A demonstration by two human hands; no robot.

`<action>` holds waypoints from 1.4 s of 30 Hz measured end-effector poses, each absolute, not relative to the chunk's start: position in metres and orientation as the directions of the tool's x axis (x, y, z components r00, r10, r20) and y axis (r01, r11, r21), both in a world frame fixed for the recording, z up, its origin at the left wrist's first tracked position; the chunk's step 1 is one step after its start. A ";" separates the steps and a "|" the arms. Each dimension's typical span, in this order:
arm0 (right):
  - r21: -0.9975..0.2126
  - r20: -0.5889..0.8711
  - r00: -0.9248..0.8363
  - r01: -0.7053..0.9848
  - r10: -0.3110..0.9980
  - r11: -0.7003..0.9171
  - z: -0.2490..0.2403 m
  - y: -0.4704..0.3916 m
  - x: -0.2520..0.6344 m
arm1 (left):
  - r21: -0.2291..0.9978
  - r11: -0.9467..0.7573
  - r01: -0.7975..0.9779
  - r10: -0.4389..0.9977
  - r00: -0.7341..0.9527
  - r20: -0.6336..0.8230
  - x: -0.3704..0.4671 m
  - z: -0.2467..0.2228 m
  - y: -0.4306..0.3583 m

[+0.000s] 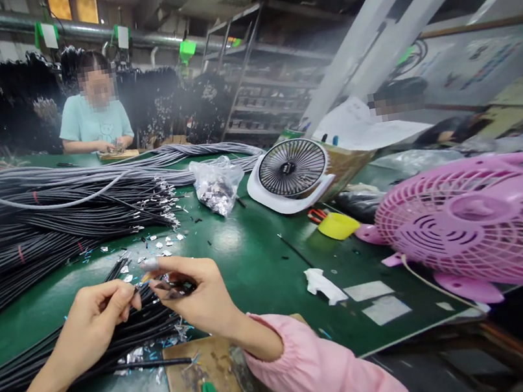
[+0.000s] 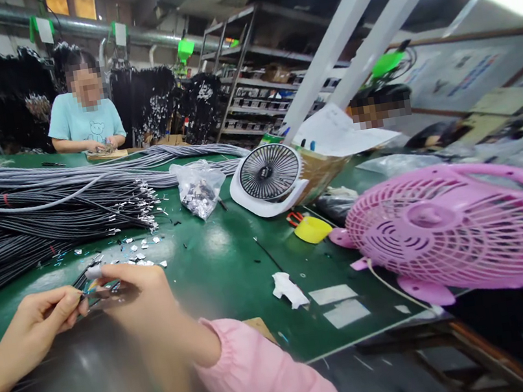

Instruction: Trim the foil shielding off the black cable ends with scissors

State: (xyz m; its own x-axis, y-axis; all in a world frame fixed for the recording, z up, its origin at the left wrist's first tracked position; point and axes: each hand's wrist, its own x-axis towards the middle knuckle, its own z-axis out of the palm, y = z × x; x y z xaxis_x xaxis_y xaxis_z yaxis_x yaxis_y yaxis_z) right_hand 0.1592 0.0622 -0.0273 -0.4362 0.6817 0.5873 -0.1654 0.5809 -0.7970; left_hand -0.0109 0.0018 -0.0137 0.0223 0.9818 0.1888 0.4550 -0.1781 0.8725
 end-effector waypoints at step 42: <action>-0.929 0.353 -0.427 -0.050 0.833 0.368 -0.023 0.067 0.154 | 0.845 -0.261 0.466 0.965 0.111 0.237 -0.022 -0.002 0.002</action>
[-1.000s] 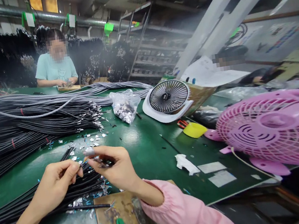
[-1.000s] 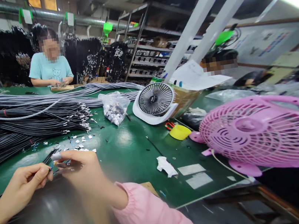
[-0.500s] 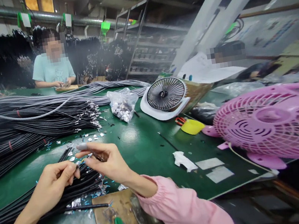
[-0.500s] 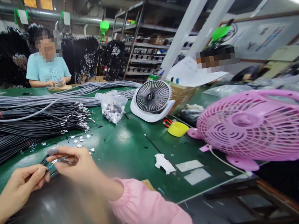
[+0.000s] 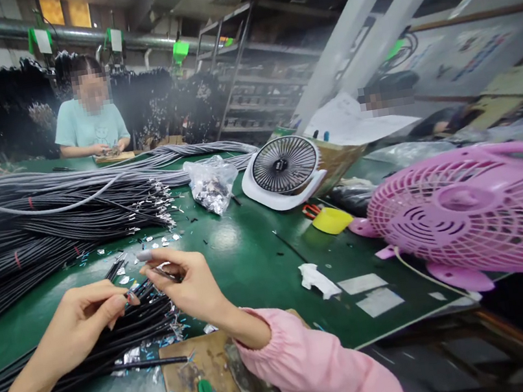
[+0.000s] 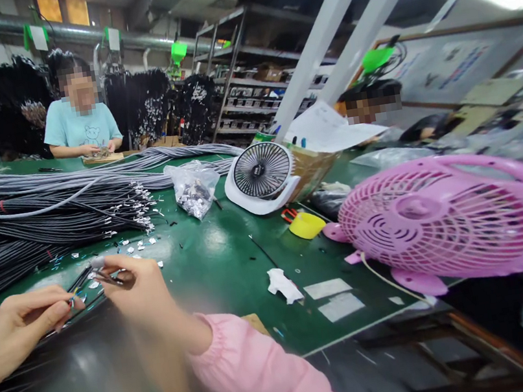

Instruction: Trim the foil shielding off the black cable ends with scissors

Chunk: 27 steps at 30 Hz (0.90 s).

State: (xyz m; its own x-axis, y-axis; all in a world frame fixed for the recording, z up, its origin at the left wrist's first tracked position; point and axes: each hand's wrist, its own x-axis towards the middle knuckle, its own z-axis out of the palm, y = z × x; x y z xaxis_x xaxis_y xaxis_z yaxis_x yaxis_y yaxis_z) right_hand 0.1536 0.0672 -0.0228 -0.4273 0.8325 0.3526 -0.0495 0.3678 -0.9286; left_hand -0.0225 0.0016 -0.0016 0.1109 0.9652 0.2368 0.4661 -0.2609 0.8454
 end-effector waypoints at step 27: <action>-0.891 0.396 -0.584 -0.059 0.709 0.450 -0.012 0.062 0.155 | 0.952 -0.014 0.307 0.990 0.140 -0.030 -0.015 0.001 -0.003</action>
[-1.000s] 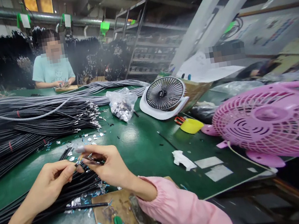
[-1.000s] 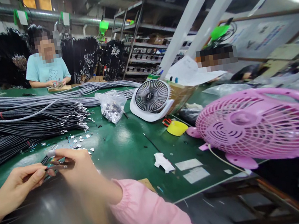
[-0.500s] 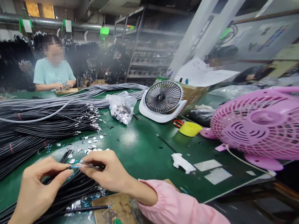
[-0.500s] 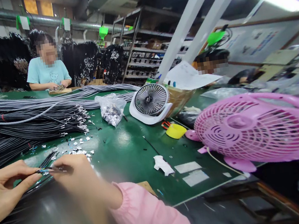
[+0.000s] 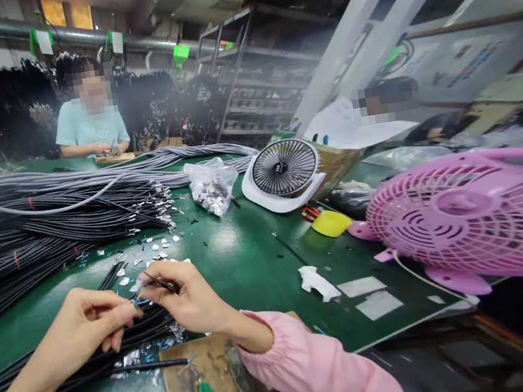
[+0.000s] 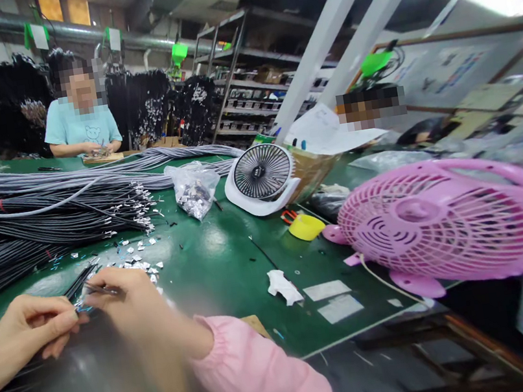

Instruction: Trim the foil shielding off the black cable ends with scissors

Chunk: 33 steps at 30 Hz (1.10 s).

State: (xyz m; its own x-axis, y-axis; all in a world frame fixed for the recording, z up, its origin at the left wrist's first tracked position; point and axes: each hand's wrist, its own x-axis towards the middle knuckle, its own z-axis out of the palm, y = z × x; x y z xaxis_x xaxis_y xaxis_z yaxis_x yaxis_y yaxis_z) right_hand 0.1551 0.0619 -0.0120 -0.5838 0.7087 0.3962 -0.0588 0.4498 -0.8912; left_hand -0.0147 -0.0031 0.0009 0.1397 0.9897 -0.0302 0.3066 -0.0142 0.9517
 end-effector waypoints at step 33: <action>-0.766 0.490 -0.602 0.047 0.631 0.641 -0.008 0.047 0.152 | 0.455 -0.220 0.863 0.551 -0.275 0.788 -0.015 -0.070 -0.030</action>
State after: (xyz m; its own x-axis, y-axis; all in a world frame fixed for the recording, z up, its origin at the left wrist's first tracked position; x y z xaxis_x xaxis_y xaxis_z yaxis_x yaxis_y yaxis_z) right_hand 0.1520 0.0467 -0.0076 -0.6015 0.6308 0.4902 0.0471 0.6406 -0.7665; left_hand -0.0154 -0.0296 -0.0700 -0.2753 0.5510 0.7878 0.8626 -0.2201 0.4554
